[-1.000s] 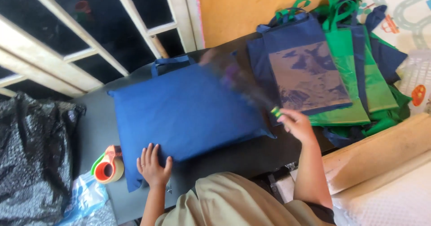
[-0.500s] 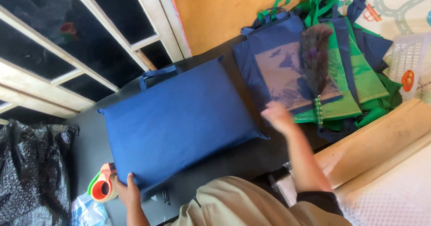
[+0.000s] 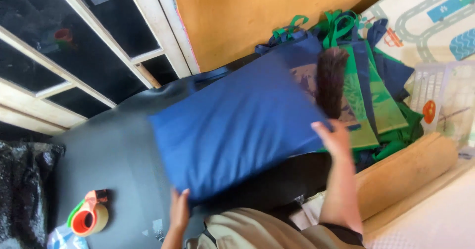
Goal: A person is seen cleaning a white pillow with a duster, placing it into a blue tote bag, and then carefully wrapping the bag in a large sheet of black bubble wrap.
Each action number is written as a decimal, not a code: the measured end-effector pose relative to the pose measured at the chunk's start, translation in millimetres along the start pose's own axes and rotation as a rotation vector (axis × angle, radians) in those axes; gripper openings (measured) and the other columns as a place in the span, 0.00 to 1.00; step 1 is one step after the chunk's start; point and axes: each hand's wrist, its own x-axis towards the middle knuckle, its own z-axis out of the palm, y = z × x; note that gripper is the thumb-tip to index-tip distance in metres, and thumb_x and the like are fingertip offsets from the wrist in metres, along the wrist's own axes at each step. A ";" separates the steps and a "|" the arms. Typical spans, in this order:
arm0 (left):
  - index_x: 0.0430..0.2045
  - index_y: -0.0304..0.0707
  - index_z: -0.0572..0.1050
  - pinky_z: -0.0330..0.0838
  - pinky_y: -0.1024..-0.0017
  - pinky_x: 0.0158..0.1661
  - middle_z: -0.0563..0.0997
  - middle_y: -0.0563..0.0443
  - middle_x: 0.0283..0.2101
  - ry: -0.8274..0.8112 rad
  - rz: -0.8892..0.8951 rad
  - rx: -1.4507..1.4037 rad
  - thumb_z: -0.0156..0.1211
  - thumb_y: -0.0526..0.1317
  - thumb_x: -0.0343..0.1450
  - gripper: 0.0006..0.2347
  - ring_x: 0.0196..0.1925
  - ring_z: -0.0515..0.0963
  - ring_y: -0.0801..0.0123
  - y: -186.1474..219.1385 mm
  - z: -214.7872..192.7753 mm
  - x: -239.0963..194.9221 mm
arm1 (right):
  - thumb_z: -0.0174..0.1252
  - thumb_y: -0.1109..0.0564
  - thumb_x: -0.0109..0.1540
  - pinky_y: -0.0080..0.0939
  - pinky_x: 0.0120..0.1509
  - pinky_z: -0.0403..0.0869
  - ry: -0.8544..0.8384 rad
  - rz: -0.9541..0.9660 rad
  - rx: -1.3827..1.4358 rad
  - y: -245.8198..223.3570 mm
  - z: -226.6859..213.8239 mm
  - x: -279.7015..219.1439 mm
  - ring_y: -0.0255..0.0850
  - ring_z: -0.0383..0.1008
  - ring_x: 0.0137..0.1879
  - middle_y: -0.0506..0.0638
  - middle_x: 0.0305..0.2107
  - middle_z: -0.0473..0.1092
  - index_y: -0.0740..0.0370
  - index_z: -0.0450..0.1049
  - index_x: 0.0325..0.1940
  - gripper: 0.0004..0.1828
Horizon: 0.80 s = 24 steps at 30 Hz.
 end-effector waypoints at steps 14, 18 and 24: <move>0.69 0.54 0.62 0.55 0.61 0.69 0.67 0.53 0.71 -0.971 0.762 0.670 0.44 0.70 0.63 0.39 0.73 0.65 0.56 217.4 201.3 -36.3 | 0.65 0.57 0.67 0.60 0.72 0.60 0.364 -1.026 -0.133 0.6 -75.7 97.8 0.65 0.66 0.69 0.72 0.63 0.69 0.76 0.71 0.70 0.29; 0.59 0.63 0.75 0.73 0.62 0.61 0.79 0.61 0.60 -0.681 0.858 0.650 0.57 0.60 0.71 0.22 0.63 0.77 0.68 157.4 200.3 -6.1 | 0.63 0.35 0.57 0.89 0.72 0.44 -0.090 -0.617 -0.500 -13.2 47.2 51.7 0.59 0.46 0.81 0.58 0.76 0.51 0.42 0.55 0.79 0.48; 0.55 0.43 0.77 0.74 0.54 0.58 0.82 0.43 0.54 -0.425 0.622 0.210 0.62 0.47 0.73 0.17 0.60 0.79 0.53 73.9 78.1 16.4 | 0.52 0.30 0.64 0.82 0.76 0.46 0.199 -0.778 -0.751 38.4 103.5 65.1 0.57 0.53 0.83 0.60 0.77 0.61 0.48 0.67 0.77 0.41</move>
